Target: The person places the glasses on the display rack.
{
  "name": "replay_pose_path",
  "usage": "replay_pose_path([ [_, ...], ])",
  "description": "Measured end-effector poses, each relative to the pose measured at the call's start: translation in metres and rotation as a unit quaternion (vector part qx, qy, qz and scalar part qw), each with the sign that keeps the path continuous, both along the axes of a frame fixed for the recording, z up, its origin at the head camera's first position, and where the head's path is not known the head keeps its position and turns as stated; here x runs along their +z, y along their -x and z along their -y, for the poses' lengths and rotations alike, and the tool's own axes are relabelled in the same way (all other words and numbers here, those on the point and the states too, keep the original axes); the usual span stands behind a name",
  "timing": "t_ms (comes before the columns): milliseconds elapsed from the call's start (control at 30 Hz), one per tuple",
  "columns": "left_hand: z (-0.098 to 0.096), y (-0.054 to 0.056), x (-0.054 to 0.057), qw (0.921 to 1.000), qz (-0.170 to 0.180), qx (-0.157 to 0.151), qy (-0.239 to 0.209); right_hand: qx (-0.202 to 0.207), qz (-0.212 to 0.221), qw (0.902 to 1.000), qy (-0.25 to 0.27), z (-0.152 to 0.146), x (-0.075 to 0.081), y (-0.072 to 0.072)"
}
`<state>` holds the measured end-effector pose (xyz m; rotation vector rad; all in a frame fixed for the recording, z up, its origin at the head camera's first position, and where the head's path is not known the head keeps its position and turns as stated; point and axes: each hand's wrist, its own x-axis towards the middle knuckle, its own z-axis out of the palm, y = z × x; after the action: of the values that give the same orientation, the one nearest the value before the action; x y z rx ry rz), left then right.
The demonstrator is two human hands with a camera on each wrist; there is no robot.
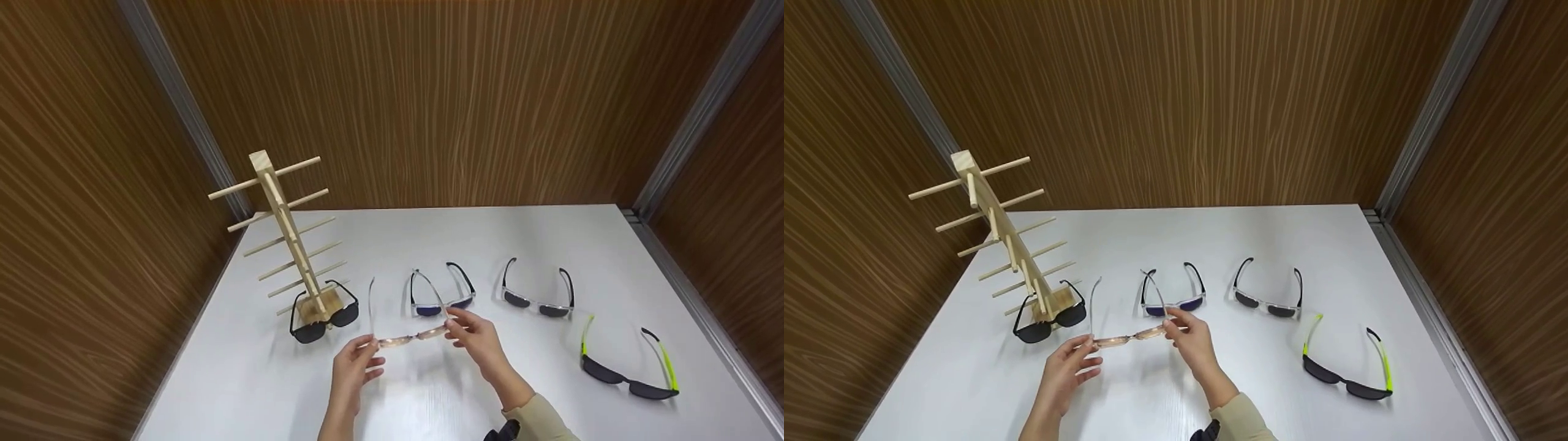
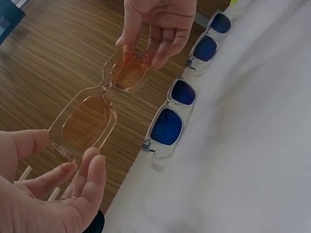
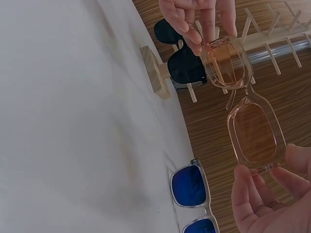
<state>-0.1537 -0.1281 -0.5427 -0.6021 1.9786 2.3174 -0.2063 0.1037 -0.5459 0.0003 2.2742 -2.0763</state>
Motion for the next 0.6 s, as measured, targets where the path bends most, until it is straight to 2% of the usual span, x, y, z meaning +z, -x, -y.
replay_pose_path([
  [167, 0.008, -0.005, 0.001, 0.9999, -0.015, 0.004, -0.002, 0.019, -0.013, 0.9997, 0.001, 0.007, 0.002, 0.001],
  [600, 0.026, -0.014, 0.004, 0.9998, 0.006, 0.014, -0.014, 0.059, -0.043, 0.9974, 0.0, 0.024, 0.007, 0.003],
])
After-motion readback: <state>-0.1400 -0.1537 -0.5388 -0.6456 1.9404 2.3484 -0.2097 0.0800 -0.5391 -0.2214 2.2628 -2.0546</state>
